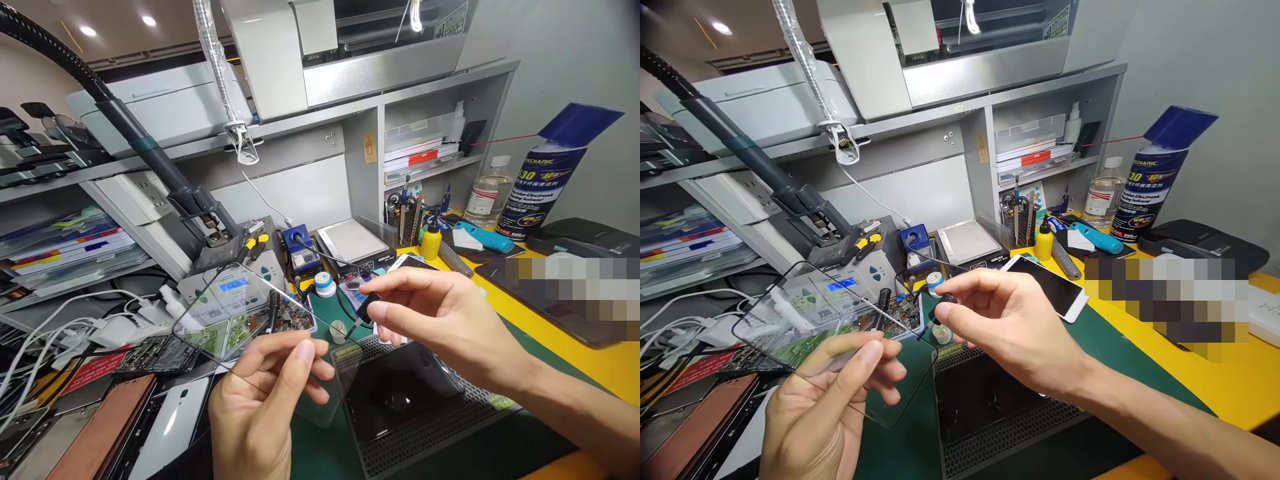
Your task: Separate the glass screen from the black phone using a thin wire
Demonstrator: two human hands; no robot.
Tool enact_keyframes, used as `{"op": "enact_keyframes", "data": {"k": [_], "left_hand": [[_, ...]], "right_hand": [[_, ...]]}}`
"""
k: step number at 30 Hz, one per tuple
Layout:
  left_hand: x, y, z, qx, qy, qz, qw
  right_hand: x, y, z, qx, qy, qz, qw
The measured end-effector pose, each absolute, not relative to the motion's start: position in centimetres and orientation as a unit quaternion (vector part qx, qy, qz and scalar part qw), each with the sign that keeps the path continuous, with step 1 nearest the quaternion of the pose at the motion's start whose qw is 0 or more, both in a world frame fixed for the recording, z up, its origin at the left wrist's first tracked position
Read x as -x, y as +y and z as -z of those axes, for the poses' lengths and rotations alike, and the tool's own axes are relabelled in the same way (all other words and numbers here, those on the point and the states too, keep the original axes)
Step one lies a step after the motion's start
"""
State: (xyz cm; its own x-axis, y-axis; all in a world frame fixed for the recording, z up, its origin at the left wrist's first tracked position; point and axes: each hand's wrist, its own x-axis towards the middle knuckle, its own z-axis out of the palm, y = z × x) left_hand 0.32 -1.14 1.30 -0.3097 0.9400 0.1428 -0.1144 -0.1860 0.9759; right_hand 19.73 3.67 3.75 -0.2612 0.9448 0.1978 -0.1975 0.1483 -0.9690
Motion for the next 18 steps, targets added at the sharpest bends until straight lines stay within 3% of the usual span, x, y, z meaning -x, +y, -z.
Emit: {"op": "enact_keyframes", "data": {"k": [18], "left_hand": [[-1.12, -1.34, -1.91, -0.396, 0.479, -0.665, 0.413]], "right_hand": [[-19.97, 3.77, -3.31, 0.355, -0.579, -0.528, 0.509]]}}
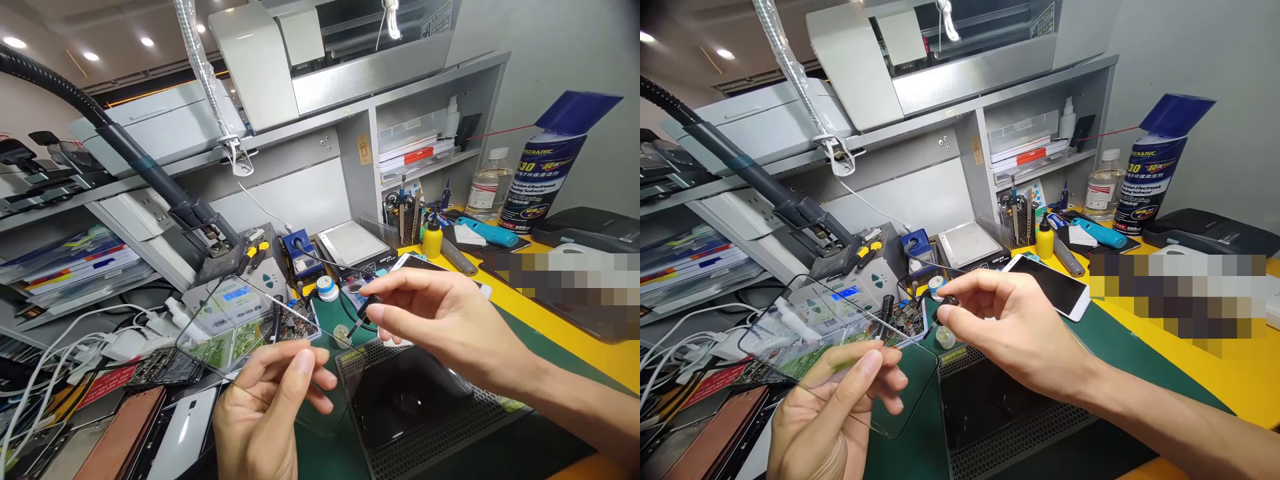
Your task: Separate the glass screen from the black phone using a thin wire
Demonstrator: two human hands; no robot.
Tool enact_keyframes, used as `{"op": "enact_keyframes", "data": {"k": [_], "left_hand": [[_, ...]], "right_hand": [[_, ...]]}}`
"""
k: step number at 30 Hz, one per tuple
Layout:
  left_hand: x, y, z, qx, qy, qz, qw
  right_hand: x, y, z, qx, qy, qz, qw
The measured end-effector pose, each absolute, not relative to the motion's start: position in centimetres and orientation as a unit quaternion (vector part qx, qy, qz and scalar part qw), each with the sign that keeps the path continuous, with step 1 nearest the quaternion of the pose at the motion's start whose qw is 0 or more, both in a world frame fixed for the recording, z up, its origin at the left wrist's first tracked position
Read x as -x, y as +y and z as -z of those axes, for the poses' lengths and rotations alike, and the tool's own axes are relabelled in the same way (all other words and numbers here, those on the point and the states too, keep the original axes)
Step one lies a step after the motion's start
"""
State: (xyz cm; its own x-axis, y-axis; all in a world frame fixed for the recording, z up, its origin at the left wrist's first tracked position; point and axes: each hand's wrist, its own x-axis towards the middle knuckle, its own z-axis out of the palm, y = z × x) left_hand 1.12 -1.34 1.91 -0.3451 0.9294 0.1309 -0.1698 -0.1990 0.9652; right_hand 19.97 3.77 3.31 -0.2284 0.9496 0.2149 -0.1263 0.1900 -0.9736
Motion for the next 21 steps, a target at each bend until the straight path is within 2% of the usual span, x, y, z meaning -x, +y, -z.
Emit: {"op": "enact_keyframes", "data": {"k": [6, 21], "left_hand": [[-0.8, -1.2, -1.7, -0.395, 0.485, -0.659, 0.417], [-2.2, -1.6, -2.5, -0.39, 0.506, -0.67, 0.379]], "right_hand": [[-19.9, 3.5, -3.3, 0.336, -0.577, -0.548, 0.504], [-19.6, 3.1, -3.1, 0.355, -0.626, -0.478, 0.503]]}}
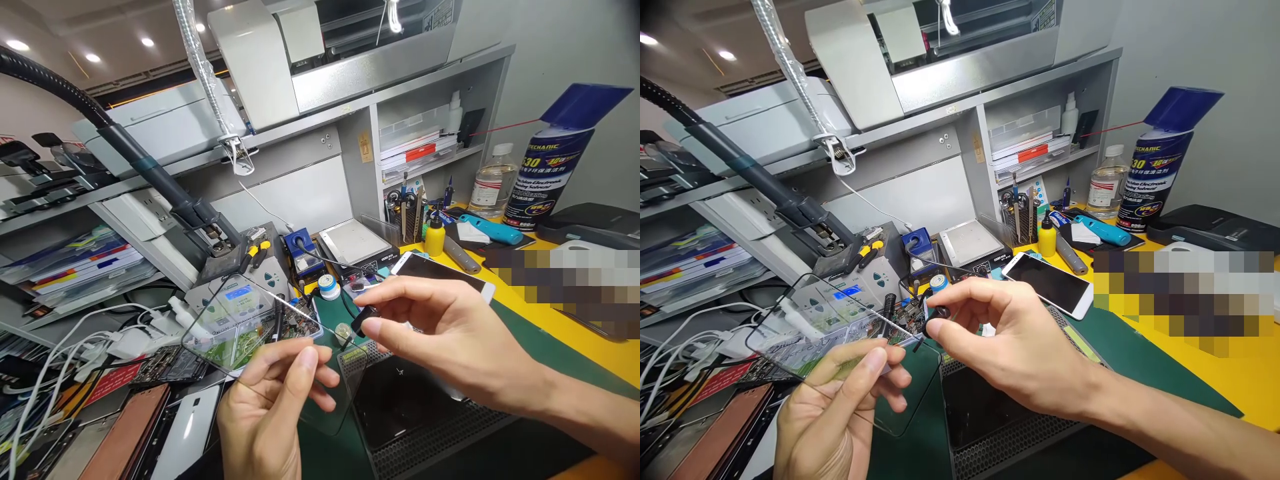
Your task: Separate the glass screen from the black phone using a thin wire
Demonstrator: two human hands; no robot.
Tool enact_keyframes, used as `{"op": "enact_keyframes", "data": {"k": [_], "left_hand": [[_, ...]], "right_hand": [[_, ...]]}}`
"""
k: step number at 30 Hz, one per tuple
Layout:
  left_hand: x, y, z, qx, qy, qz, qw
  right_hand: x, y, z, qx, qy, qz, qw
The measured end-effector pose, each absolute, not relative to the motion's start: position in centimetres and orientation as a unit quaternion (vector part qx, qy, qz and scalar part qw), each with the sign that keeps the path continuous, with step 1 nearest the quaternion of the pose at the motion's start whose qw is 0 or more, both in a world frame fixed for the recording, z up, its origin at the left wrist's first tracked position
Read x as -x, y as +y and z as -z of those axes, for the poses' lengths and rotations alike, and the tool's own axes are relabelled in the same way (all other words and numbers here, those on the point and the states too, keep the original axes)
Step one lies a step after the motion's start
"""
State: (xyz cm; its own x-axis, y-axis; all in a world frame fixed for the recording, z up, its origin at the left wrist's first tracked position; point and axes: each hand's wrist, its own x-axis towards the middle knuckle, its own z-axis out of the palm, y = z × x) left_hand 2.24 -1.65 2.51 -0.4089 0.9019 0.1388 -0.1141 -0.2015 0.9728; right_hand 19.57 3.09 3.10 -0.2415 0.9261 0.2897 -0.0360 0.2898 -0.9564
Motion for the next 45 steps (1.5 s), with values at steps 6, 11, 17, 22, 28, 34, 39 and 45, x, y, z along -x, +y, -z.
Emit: {"op": "enact_keyframes", "data": {"k": [6, 11, 17, 22, 28, 34, 39, 45], "left_hand": [[-2.1, -1.6, -2.4, -0.39, 0.503, -0.671, 0.38], [-2.2, -1.6, -2.5, -0.389, 0.507, -0.668, 0.383], [-1.4, -1.5, -2.1, -0.394, 0.491, -0.665, 0.402], [-0.8, -1.5, -1.6, -0.482, 0.498, -0.673, 0.26], [-1.1, -1.4, -0.6, -0.757, 0.357, -0.541, -0.088], [-1.8, -1.7, 0.7, -0.811, 0.312, -0.439, -0.231], [-2.4, -2.0, 1.2, -0.763, 0.375, -0.465, -0.248], [-1.2, -1.5, 1.5, -0.805, 0.313, -0.392, -0.318]], "right_hand": [[-20.0, 3.4, -2.9, 0.383, -0.623, -0.452, 0.511], [-19.8, 3.3, -3.0, 0.363, -0.626, -0.468, 0.507], [-19.7, 3.5, -3.0, 0.385, -0.619, -0.462, 0.505], [-20.6, 4.3, -3.8, 0.368, -0.577, -0.502, 0.528], [-22.0, 5.5, -4.1, 0.353, -0.556, -0.523, 0.541], [-22.4, 5.0, -4.4, 0.378, -0.57, -0.515, 0.517], [-22.4, 4.0, -4.6, 0.41, -0.613, -0.425, 0.525], [-22.2, 3.1, -4.4, 0.428, -0.684, -0.314, 0.5]]}}
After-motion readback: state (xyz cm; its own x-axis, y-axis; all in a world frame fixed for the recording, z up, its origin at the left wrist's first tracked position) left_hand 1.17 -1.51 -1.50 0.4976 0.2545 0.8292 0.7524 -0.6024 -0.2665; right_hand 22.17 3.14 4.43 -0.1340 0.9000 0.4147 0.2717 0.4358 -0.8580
